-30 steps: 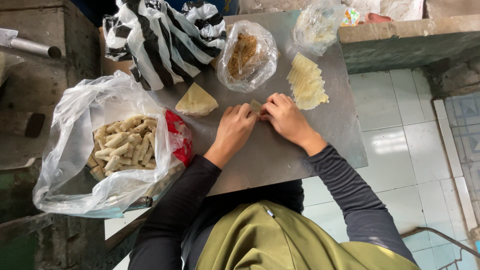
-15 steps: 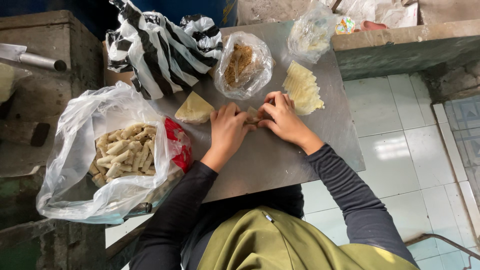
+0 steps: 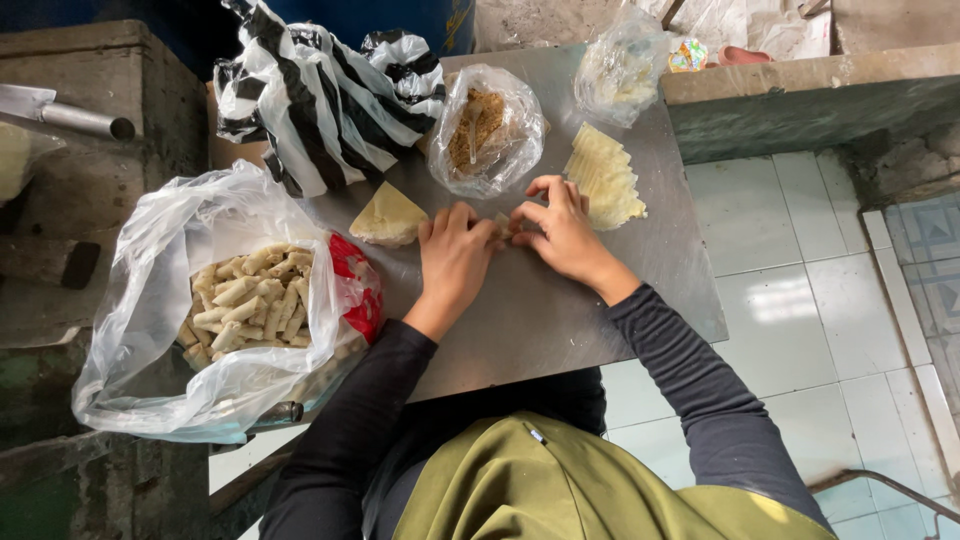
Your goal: The person tears pieces from a block of dough on a metal table and folds and presses each piece, building a row of crimped dough pieces. They then spoon brown filling from a plastic bag onto a folded dough piece and continue folding and arranging the dough pieces.
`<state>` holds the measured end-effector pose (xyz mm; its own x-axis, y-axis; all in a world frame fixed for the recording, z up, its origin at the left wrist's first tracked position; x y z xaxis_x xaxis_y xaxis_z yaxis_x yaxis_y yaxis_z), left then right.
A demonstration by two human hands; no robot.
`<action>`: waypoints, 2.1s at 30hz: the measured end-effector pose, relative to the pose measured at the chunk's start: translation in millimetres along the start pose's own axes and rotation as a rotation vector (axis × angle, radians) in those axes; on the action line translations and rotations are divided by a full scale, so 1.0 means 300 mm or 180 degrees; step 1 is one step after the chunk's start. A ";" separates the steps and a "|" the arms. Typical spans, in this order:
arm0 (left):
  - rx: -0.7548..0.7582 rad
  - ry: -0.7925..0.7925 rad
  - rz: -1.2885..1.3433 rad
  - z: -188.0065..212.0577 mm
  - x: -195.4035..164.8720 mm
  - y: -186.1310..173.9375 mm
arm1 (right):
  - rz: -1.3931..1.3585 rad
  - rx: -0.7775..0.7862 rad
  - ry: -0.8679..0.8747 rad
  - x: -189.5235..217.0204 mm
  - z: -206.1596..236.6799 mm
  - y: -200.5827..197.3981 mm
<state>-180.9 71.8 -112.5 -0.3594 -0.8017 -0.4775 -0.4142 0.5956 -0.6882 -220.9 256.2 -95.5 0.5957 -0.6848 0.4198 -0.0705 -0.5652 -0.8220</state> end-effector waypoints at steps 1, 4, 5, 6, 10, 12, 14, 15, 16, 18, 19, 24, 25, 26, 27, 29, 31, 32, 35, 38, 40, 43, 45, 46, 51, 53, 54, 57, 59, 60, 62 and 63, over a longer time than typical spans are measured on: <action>0.0061 0.0047 -0.0050 0.000 -0.006 0.001 | 0.0013 0.0003 -0.0037 0.001 0.003 -0.002; -0.0040 -0.0076 -0.0031 0.004 -0.024 -0.006 | 0.0083 -0.0236 0.0075 0.021 0.010 0.017; 0.0007 -0.0156 0.0001 0.013 -0.032 -0.011 | 0.0077 -0.0174 0.0224 0.025 0.022 0.018; 0.0059 -0.0240 0.0031 0.034 -0.042 -0.021 | 0.0067 -0.0106 0.0378 0.035 0.047 0.018; 0.0343 -0.0838 0.0254 0.087 -0.060 -0.031 | 0.0028 0.0240 0.1065 0.054 0.114 0.029; 0.0045 -0.0810 0.0057 0.079 -0.061 -0.012 | 0.0002 -0.0021 0.1083 0.054 0.098 0.061; -0.0201 -0.0706 -0.0175 0.056 -0.054 0.018 | 0.0102 -0.0203 0.1069 0.043 0.064 0.101; -0.0301 -0.0622 -0.0309 0.039 -0.047 0.035 | 0.0215 -0.0250 0.1045 0.032 0.038 0.123; -0.0402 -0.0538 -0.0445 0.023 -0.038 0.050 | 0.0326 -0.0297 0.1020 0.021 0.018 0.140; -0.0329 -0.0532 -0.0780 -0.021 -0.014 0.078 | 0.0311 -0.0388 0.1039 -0.006 -0.018 0.154; -0.0302 -0.0535 -0.0950 -0.033 -0.005 0.082 | 0.0304 -0.0433 0.1039 -0.014 -0.031 0.158; 0.0008 -0.0159 0.0142 -0.032 0.009 0.010 | 0.0148 -0.1101 0.0807 -0.091 0.009 -0.013; 0.0134 -0.0023 0.0437 -0.031 0.000 -0.010 | 0.0119 -0.1086 0.0788 -0.108 0.032 -0.061; 0.0195 -0.0039 0.0356 -0.039 -0.011 -0.028 | 0.0094 -0.1068 0.0768 -0.120 0.051 -0.105; 0.0257 -0.0049 0.0275 -0.049 -0.024 -0.046 | 0.0084 -0.0926 0.0792 -0.125 0.070 -0.137; 0.0256 -0.0048 0.0022 -0.073 -0.055 -0.098 | 0.0090 -0.0674 0.0831 -0.136 0.101 -0.197; 0.0120 -0.0053 -0.0339 -0.058 -0.075 -0.200 | 0.0275 -0.0420 0.0744 -0.141 0.126 -0.234; 0.0019 -0.0166 -0.0456 -0.041 -0.068 -0.268 | 0.0360 -0.0289 0.0705 -0.142 0.137 -0.240; -0.0355 -0.0473 -0.1458 0.055 -0.017 -0.513 | 0.0547 -0.0279 0.0649 -0.147 0.158 -0.223; -0.0105 -0.1231 -0.2839 0.149 0.066 -0.748 | 0.0824 -0.0308 0.0462 -0.157 0.157 -0.205; 0.0133 -0.1665 -0.3279 0.179 0.098 -0.810 | 0.0841 -0.0269 0.0412 -0.160 0.149 -0.206; 0.0193 -0.1727 -0.3643 0.183 0.107 -0.854 | 0.0521 -0.0258 0.0308 -0.149 0.143 -0.233; 0.0010 -0.1493 -0.3651 0.153 0.088 -0.823 | 0.0505 -0.0230 0.0172 -0.137 0.129 -0.235; -0.0279 -0.1179 -0.3119 0.130 0.064 -0.776 | 0.0649 -0.0183 0.0103 -0.129 0.127 -0.229; 0.0065 0.0306 -0.0250 0.017 -0.148 -0.372 | 0.0833 -0.0242 0.0106 -0.178 0.134 -0.195; 0.0505 0.0847 -0.0006 -0.040 -0.229 -0.174 | 0.0229 -0.0491 0.0414 -0.245 0.145 -0.197; 0.0545 0.1040 -0.0030 -0.067 -0.261 -0.084 | -0.0302 -0.0558 0.0874 -0.290 0.149 -0.194; 0.0382 0.1451 -0.0277 -0.122 -0.318 0.133 | -0.1565 -0.0753 0.1852 -0.419 0.147 -0.190; 0.0421 0.1523 -0.0411 -0.124 -0.326 0.222 | -0.1941 -0.0905 0.1966 -0.482 0.123 -0.213; 0.0569 0.1491 -0.0442 -0.122 -0.325 0.255 | -0.1942 -0.1043 0.1912 -0.499 0.109 -0.232; 0.0771 0.1412 -0.0271 -0.117 -0.319 0.289 | -0.1961 -0.1303 0.1795 -0.499 0.076 -0.270; 0.0835 0.1356 -0.0069 -0.109 -0.305 0.285 | -0.1853 -0.1311 0.1652 -0.474 0.068 -0.283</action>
<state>-210.8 197.6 -109.8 -0.6853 -0.6897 -0.2338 -0.2207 0.5027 -0.8358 -283.4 410.8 -93.3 0.1954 -0.3025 0.9329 -0.2113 -0.9419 -0.2611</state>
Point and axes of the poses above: each hand's wrist, its own z-axis away from the middle knuckle, its own y-axis out of the palm, x = y × z, the point moved 2 cm from there along -z, towards the middle knuckle, and after that the axes turned 3 degrees about -x, right-handed, at the moved point
